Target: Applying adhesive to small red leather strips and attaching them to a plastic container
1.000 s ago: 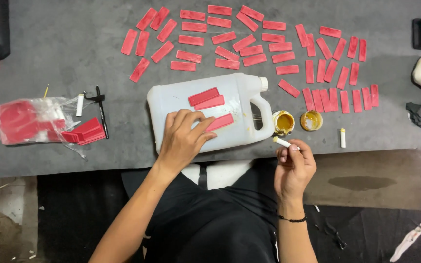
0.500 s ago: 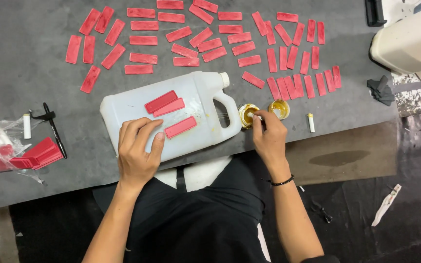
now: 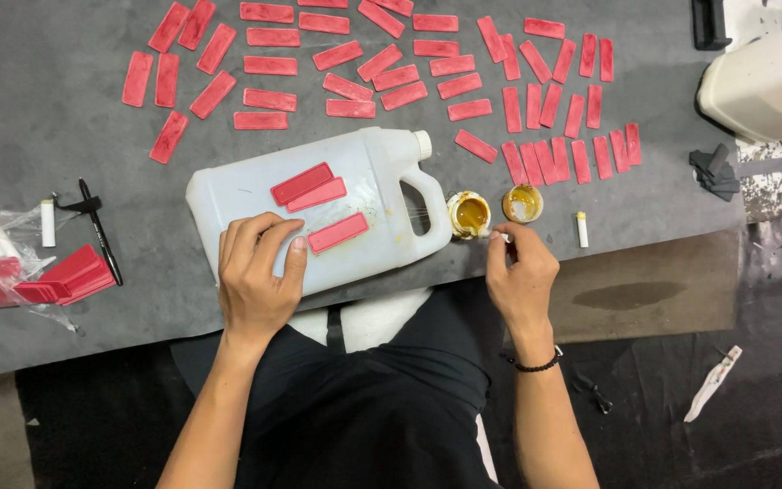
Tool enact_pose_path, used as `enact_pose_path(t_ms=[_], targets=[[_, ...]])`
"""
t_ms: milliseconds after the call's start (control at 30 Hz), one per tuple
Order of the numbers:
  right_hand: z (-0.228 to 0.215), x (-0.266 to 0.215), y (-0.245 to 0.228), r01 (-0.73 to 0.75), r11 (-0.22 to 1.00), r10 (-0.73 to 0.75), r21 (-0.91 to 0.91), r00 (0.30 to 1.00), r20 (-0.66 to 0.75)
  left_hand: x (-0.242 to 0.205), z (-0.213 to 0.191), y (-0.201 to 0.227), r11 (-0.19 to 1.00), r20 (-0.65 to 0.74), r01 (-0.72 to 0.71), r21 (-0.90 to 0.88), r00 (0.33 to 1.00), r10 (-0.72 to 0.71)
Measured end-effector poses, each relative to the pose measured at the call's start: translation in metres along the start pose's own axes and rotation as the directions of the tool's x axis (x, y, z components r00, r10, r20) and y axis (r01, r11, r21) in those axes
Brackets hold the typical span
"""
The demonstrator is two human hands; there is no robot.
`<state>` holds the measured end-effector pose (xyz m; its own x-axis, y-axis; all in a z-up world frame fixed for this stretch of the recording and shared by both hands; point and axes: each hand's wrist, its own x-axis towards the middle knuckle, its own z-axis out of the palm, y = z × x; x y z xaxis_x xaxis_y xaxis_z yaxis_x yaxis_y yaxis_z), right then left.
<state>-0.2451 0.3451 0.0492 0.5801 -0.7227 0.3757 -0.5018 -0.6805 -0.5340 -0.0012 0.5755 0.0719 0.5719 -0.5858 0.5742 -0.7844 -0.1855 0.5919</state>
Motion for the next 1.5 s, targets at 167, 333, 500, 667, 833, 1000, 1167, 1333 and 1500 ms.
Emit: enact_pose_path(t_ms=[167,333,500,667,833,1000,1167,1333,1500], targets=[[-0.026,0.005,-0.026,-0.113,0.986,0.102,0.121,0.990,0.093,0.000,0.001,0.000,1.000,-0.003,-0.003,-0.002,1.000,0.003],[-0.084,0.023,-0.068,-0.074,0.972,0.138,0.221,0.948,-0.288,-0.001,-0.004,0.005,0.999,0.038,0.034,0.027,0.999,-0.035],[-0.069,0.032,-0.063,0.031,0.998,-0.007,0.052,0.913,-0.408,-0.001,-0.003,0.004,0.999,0.017,0.039,0.018,0.999,-0.039],[-0.029,0.022,-0.068,-0.075,0.964,0.103,0.254,0.990,-0.101,-0.001,0.001,-0.004,0.998,-0.055,0.013,-0.063,0.998,-0.016],[0.002,0.017,-0.125,-0.080,0.871,0.132,0.485,0.989,-0.074,0.002,-0.004,-0.004,0.988,-0.091,0.052,-0.145,0.994,-0.065],[0.052,0.014,-0.168,0.162,0.946,-0.158,0.280,0.987,-0.039,0.005,-0.009,-0.005,0.961,-0.109,0.109,-0.253,0.984,-0.140],[0.060,0.002,-0.158,0.234,0.961,-0.229,0.145,0.972,-0.050,0.007,-0.011,-0.003,0.952,-0.124,0.121,-0.280,0.979,-0.161],[0.064,0.002,-0.163,0.227,0.968,-0.219,0.106,0.972,-0.079,0.007,-0.011,-0.005,0.946,-0.123,0.130,-0.298,0.977,-0.173],[0.053,0.007,-0.157,0.307,0.949,-0.303,0.066,0.951,-0.066,0.006,-0.011,-0.005,0.943,-0.125,0.121,-0.310,0.978,-0.166]])
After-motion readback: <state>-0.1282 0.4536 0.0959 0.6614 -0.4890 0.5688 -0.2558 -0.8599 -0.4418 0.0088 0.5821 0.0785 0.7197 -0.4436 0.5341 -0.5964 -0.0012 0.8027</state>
